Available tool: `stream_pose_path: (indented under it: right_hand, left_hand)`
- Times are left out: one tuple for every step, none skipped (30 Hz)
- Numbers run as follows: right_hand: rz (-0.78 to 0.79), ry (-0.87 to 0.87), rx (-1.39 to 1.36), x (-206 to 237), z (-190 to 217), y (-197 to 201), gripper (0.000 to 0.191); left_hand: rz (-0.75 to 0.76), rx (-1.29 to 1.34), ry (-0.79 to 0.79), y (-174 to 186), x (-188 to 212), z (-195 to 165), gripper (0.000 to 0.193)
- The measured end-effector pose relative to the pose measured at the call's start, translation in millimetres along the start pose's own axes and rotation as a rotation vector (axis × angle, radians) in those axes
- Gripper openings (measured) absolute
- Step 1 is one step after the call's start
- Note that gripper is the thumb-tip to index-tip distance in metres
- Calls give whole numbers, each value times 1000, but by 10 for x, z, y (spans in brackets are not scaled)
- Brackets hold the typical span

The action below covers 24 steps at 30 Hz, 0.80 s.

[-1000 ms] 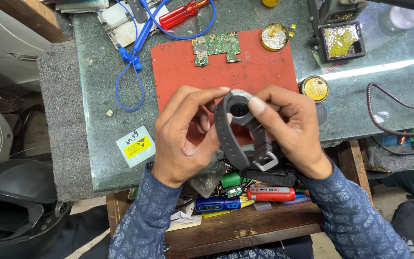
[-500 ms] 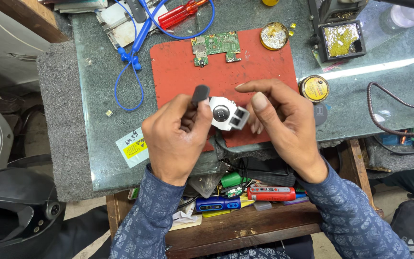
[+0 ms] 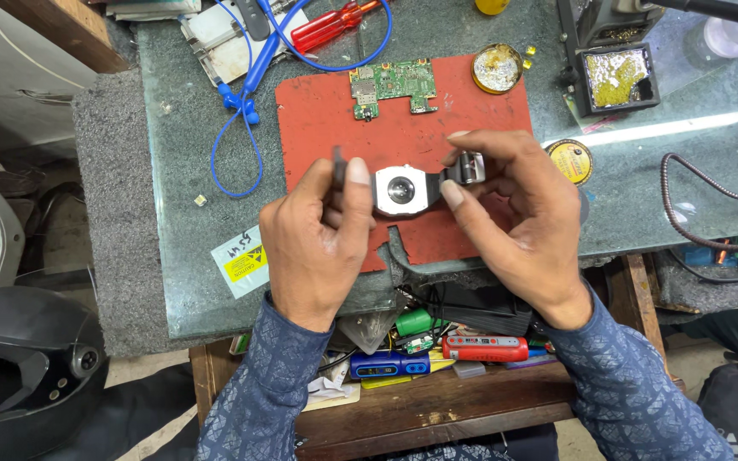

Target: The person solders a small circuit board on a red mat using a soldering iron, then handles a white smartwatch with a black band, using a small metal tool to pry or adjust the watch case. The circuit board remains on the mat while the watch is manipulated.

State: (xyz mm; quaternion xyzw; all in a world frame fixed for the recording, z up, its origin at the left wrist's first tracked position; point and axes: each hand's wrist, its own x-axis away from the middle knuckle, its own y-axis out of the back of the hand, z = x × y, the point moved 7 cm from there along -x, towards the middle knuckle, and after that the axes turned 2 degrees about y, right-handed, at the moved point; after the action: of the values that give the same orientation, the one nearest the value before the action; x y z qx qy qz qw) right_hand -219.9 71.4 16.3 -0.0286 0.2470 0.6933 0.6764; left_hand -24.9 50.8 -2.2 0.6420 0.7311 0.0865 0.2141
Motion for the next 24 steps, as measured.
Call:
stream_pose_path:
  right_hand:
    - [-16,17,-1,2,5,15,36]
    - [-22,25,49,0,7,32,34]
    - [-28,34,98,-3,12,53,32]
    - [-33,41,147,-2,19,70,30]
    - [-45,80,216,0,49,85,29]
    - [-57,120,284,0,81,99,27]
    - [-69,161,353,1,112,109,26]
    - [-70,167,363,1,117,114,24]
    - [-71,173,374,2,123,118,22]
    - [-72,174,375,-1,122,119,20]
    - [-74,174,376,-3,120,120,19]
    - [-74,169,367,-7,111,114,18]
    - [-73,175,379,-10,114,112,17]
    - [-72,181,391,-14,117,110,16]
    - [-69,201,423,-19,129,105,16]
    - [-68,209,435,-27,137,106,16]
    - [-67,218,447,-35,146,106,16]
    - [-68,216,438,-45,150,105,17]
    - [-68,214,428,-55,154,102,18]
    - [-63,215,422,-65,161,94,18]
    - [-58,215,417,-72,169,84,19]
    - [-55,218,411,-84,179,80,19]
    - [-49,216,416,-94,186,75,21]
    - [-42,212,422,-100,193,64,24]
  left_hand:
    - [-5,-12,-15,10,0,-6,30]
    - [-10,-25,-30,23,0,-10,30]
    - [-15,-38,-45,31,-1,-16,30]
    - [-37,-33,-21,47,3,5,22]
    - [-59,-29,3,64,12,25,15]
    - [-82,-23,26,78,15,47,11]
    - [-109,-7,-18,98,11,27,14]
    - [-136,10,-61,124,9,10,24]
    - [-162,26,-104,147,10,-9,36]
    - [-182,-10,-130,158,12,-20,41]
    - [-200,-44,-156,165,18,-36,46]
    - [-213,-64,-168,167,28,-46,48]
    - [-225,-84,-180,171,37,-59,50]
    - [-233,-91,-178,173,45,-68,48]
    - [-247,-137,-188,176,54,-92,46]
    - [-261,-183,-198,181,64,-120,43]
    - [-282,-266,-218,181,75,-162,40]
    - [-304,-350,-237,184,85,-206,37]
    - [-307,-377,-251,183,89,-240,33]
    - [-309,-404,-263,182,93,-273,30]
    - [-309,-431,-275,180,95,-302,26]
    - [-302,-406,-286,176,90,-322,24]
    - [-295,-381,-298,173,89,-340,22]
    - [-288,-355,-308,171,87,-352,20]
